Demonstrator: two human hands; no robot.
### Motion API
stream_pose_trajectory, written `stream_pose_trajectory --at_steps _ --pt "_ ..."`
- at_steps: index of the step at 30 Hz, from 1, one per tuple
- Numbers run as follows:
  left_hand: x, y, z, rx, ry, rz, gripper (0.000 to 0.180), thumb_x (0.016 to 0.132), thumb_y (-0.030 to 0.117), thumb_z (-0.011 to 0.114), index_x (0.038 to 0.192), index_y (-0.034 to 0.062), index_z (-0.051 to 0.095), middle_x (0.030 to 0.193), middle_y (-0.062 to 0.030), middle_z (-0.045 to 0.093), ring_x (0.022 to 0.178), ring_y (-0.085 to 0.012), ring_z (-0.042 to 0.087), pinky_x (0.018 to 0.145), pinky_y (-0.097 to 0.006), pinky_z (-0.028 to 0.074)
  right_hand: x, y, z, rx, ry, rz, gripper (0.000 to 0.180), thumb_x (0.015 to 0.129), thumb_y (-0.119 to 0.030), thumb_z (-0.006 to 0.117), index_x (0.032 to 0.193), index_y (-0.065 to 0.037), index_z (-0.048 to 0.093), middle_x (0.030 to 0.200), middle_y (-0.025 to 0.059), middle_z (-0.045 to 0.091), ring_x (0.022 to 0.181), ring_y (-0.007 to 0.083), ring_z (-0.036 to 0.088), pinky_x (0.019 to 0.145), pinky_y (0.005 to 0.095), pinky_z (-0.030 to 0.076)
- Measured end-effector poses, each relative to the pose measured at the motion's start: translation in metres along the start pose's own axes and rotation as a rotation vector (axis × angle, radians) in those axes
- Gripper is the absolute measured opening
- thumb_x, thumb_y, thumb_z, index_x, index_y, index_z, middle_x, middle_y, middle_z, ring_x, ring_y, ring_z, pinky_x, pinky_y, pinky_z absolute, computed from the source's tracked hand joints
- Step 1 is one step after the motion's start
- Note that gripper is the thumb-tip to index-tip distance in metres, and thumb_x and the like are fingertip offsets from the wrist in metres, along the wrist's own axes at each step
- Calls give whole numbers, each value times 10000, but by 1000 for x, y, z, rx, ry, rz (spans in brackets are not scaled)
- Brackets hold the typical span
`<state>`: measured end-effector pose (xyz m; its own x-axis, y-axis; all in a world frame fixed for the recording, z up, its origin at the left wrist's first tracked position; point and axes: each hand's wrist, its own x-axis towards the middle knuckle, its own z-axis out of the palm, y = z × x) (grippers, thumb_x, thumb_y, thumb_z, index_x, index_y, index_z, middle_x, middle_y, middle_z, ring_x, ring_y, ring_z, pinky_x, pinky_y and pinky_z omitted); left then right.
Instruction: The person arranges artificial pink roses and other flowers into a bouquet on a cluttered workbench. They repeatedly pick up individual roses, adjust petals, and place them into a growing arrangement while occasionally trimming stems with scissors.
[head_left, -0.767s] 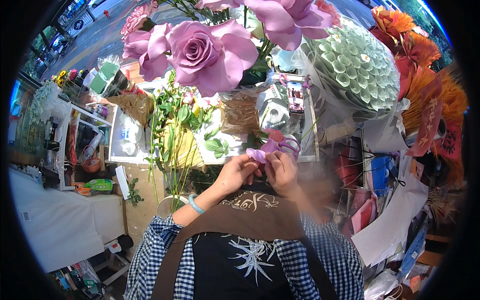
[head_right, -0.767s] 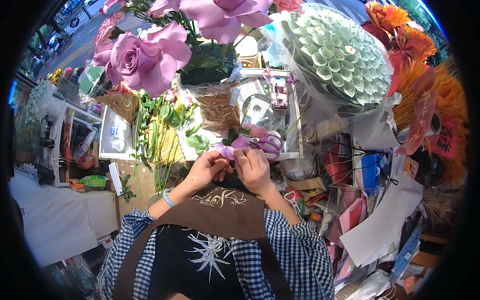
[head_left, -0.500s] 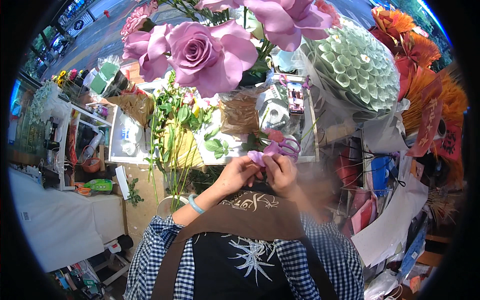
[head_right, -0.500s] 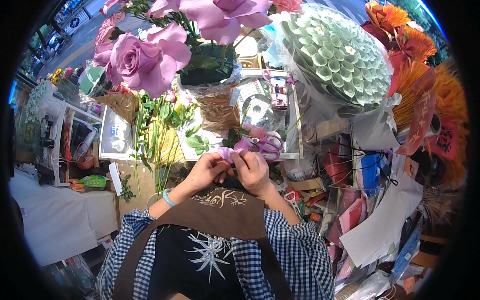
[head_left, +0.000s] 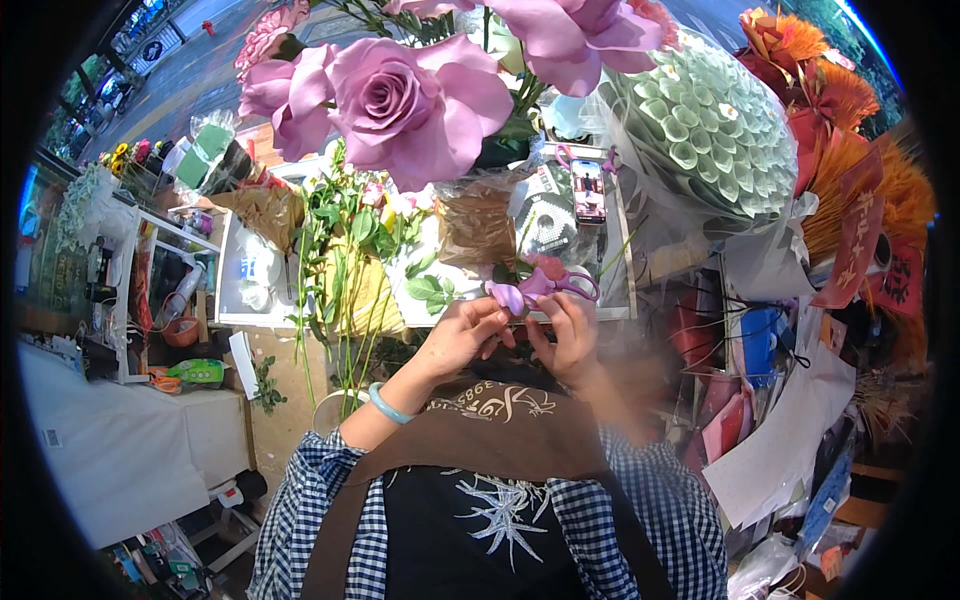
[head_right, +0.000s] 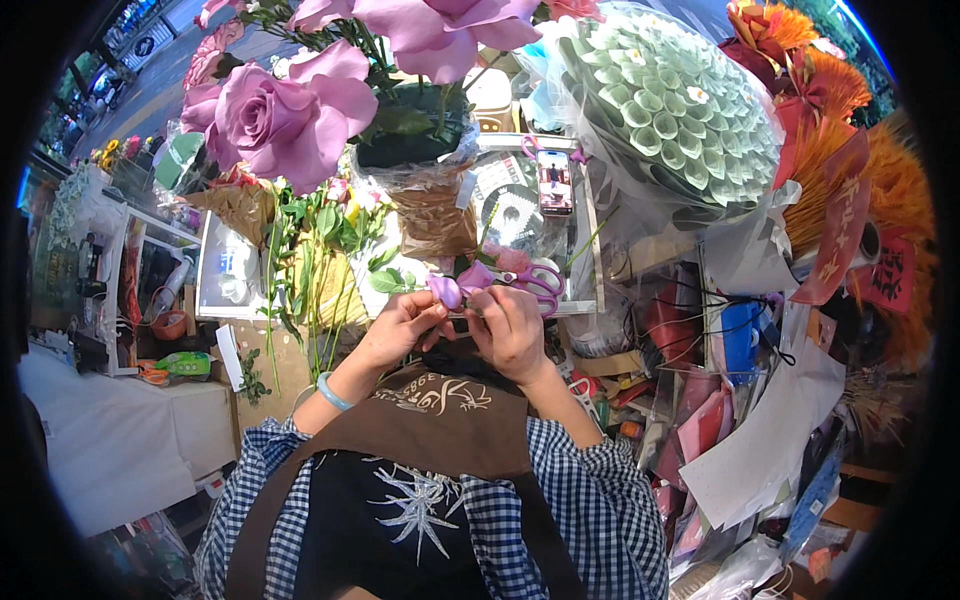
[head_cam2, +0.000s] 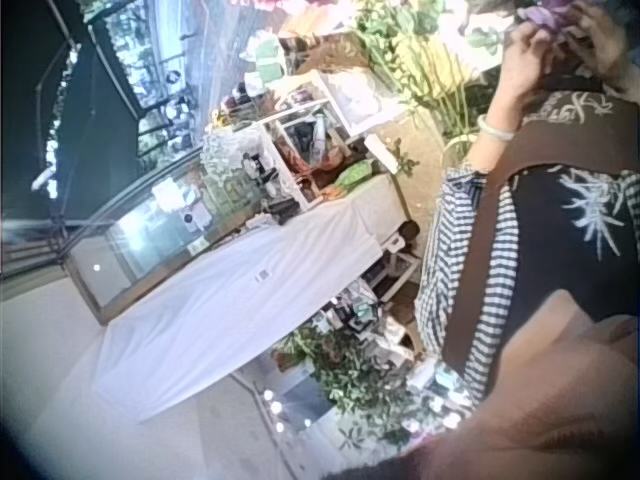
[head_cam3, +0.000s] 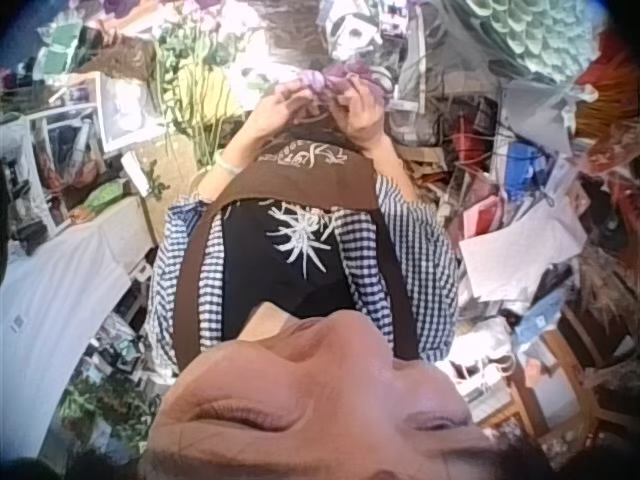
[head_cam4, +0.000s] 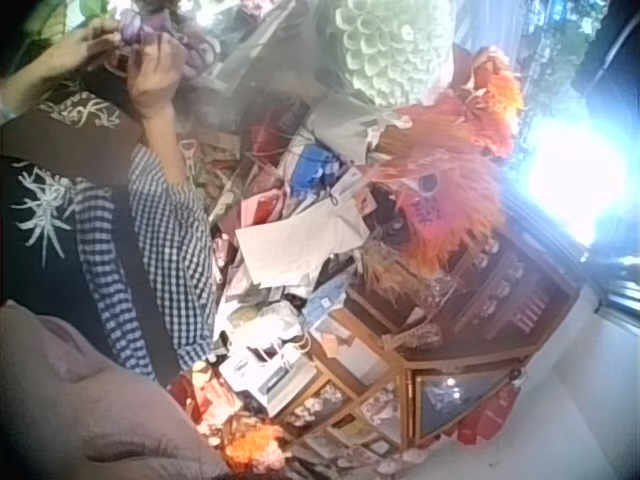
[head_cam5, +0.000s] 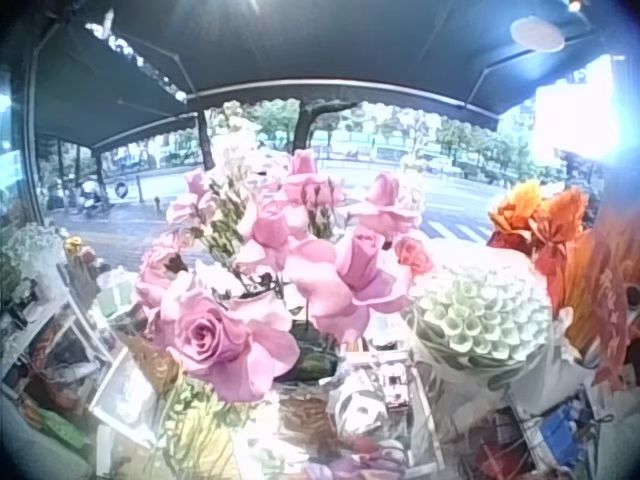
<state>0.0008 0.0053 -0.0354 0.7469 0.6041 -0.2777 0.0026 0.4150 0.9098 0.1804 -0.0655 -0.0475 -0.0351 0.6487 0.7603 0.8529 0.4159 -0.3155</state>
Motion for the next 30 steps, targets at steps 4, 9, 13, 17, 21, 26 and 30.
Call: stream_pose_trajectory --at_steps 4,9,13,17,21,26,30 --pt "-1 -1 -1 -13 8 -4 202 975 227 494 994 42 575 754 -56 629 569 -55 470 515 -196 381 -5 -1 4 157 127 160 501 716 -23 753 1152 -13 506 990 138 584 841 281 586 733 378 478" --pt "-2 0 0 -13 24 18 188 978 211 491 994 43 575 754 -49 626 574 -54 459 518 -196 376 -7 -6 2 315 17 361 505 748 -45 760 1165 -1 479 977 125 596 886 280 596 807 367 470" --pt "-3 1 1 -25 22 15 185 981 188 481 1022 37 580 754 -47 625 576 -56 459 520 -195 375 2 -4 0 149 10 123 452 731 -17 743 1110 -20 498 890 94 612 845 258 599 768 373 437" --pt "-3 1 2 -31 3 39 201 983 177 476 1048 25 590 757 -49 632 570 -61 466 517 -198 378 9 -3 1 3 42 -51 386 716 -3 719 1050 -43 530 855 72 612 775 239 596 752 375 419" --pt "-2 0 2 -32 -2 48 210 984 156 469 1061 16 605 756 -53 643 550 -67 470 510 -205 383 10 -2 -1 -47 17 -117 300 738 -45 680 1016 -49 564 871 62 610 752 223 591 775 379 433" --pt "-3 -1 3 -1 -10 46 210 986 166 469 1042 18 605 767 -60 651 549 -68 472 509 -210 388 5 1 -3 -43 -31 -148 289 747 -95 630 1030 -47 599 890 64 605 779 226 595 779 384 443" --pt "-4 0 1 -5 -17 40 215 987 184 471 1010 16 605 770 -61 652 552 -70 479 512 -210 395 3 3 -2 -41 -19 -182 295 745 -103 611 1035 -48 615 934 75 596 801 239 595 780 389 458"
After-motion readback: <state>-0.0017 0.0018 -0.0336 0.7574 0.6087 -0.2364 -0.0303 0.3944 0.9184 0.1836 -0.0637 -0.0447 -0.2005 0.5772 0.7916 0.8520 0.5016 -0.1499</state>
